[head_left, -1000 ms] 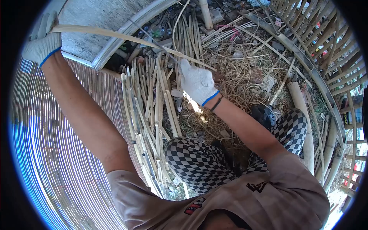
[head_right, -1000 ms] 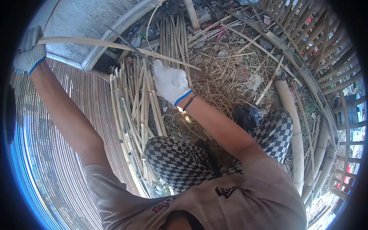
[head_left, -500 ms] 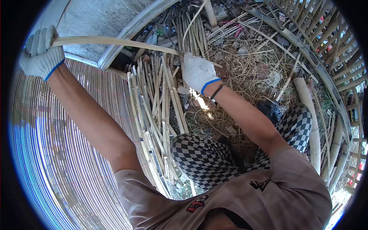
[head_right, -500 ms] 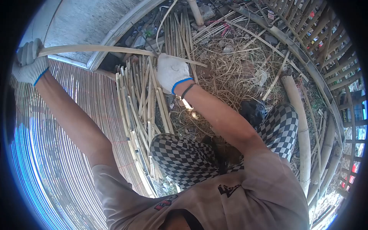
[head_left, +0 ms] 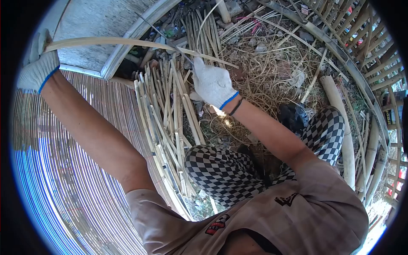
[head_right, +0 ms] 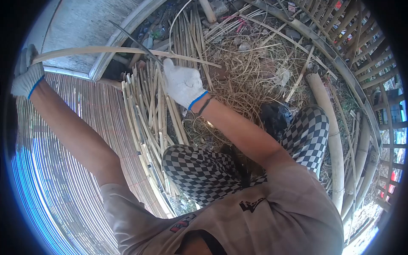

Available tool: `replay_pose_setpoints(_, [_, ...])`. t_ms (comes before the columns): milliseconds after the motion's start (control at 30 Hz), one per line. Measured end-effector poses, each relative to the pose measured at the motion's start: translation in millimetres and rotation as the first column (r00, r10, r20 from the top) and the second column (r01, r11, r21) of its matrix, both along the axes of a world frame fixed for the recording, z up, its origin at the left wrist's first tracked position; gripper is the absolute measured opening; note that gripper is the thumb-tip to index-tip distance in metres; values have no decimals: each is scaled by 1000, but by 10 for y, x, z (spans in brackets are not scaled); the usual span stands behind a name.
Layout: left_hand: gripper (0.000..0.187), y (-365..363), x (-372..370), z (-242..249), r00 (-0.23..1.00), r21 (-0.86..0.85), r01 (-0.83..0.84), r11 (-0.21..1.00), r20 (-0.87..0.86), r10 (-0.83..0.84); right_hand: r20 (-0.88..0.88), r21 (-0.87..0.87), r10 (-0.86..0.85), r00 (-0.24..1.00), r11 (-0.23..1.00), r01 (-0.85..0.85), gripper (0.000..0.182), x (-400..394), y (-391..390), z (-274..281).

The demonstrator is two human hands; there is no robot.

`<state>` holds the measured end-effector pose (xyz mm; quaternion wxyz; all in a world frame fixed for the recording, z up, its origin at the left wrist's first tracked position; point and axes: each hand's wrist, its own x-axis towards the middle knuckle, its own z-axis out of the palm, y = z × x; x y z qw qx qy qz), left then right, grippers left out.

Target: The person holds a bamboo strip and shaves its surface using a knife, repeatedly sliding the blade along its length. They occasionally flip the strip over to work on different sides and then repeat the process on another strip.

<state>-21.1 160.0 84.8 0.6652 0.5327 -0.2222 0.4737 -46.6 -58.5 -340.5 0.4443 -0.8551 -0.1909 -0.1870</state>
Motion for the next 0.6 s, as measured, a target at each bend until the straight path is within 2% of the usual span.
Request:
replay_pose_setpoints(33, [50,18,29,-15,996,47,-91,995,18,90,-61,78,0,998,997,4,35,112,74,-297])
replay_pose_setpoints(67, [49,332,130,147,992,131,116,985,33,-121,-114,155,4,993,988,14,35,238,130,-585])
replay_pose_setpoints(100, [49,648,234,310,943,207,324,923,5,-332,-117,69,-81,990,994,90,36,385,144,-825])
replay_pose_setpoints(133, [49,964,338,474,859,264,505,822,-59,-509,45,-89,-86,995,992,90,37,459,175,-835])
replay_pose_setpoints(167, [37,986,249,453,842,299,539,787,-174,-511,200,-248,-66,978,962,115,37,529,206,-780])
replay_pose_setpoints(233, [37,1028,333,400,829,349,560,752,-225,-512,217,-337,-20,976,937,94,36,542,183,-757])
replay_pose_setpoints(267, [39,1067,382,380,822,374,569,732,-250,-511,105,-270,-14,994,962,42,34,407,60,-515])
replay_pose_setpoints(300, [39,1060,390,380,958,332,287,898,-110,-265,-10,-198,9,1000,980,-11,32,249,-59,-266])
replay_pose_setpoints(333, [38,943,362,352,989,296,148,944,-51,-139,-125,-117,47,991,991,-62,31,184,-94,-168])
replay_pose_setpoints(367, [49,822,331,324,1000,248,0,969,-7,2,-80,-10,63,995,998,-63,25,239,-68,-473])
replay_pose_setpoints(400, [66,700,298,295,989,192,-146,970,18,146,-107,99,1,994,995,10,26,318,-25,-844])
replay_pose_setpoints(433, [66,591,276,233,990,163,-144,976,26,142,-235,19,-7,972,1000,12,27,444,-52,-1148])
replay_pose_setpoints(467, [61,920,419,411,984,327,179,928,-73,-164,-338,-68,-31,941,998,8,28,602,-76,-1349])
replay_pose_setpoints(500, [56,1258,566,592,862,435,505,746,-286,-417,-279,-100,8,960,994,-37,28,693,-30,-1461])
replay_pose_setpoints(533, [51,1595,716,773,696,461,717,523,-509,-506,-346,-47,-41,937,999,26,23,584,-77,-1122])
replay_pose_setpoints(567, [44,1380,587,619,941,482,168,860,-339,6,-167,-88,-8,986,996,-7,23,648,29,-1279])
replay_pose_setpoints(600, [41,1114,524,481,952,450,-51,892,-248,180,22,-132,28,999,991,-25,23,747,115,-1426])
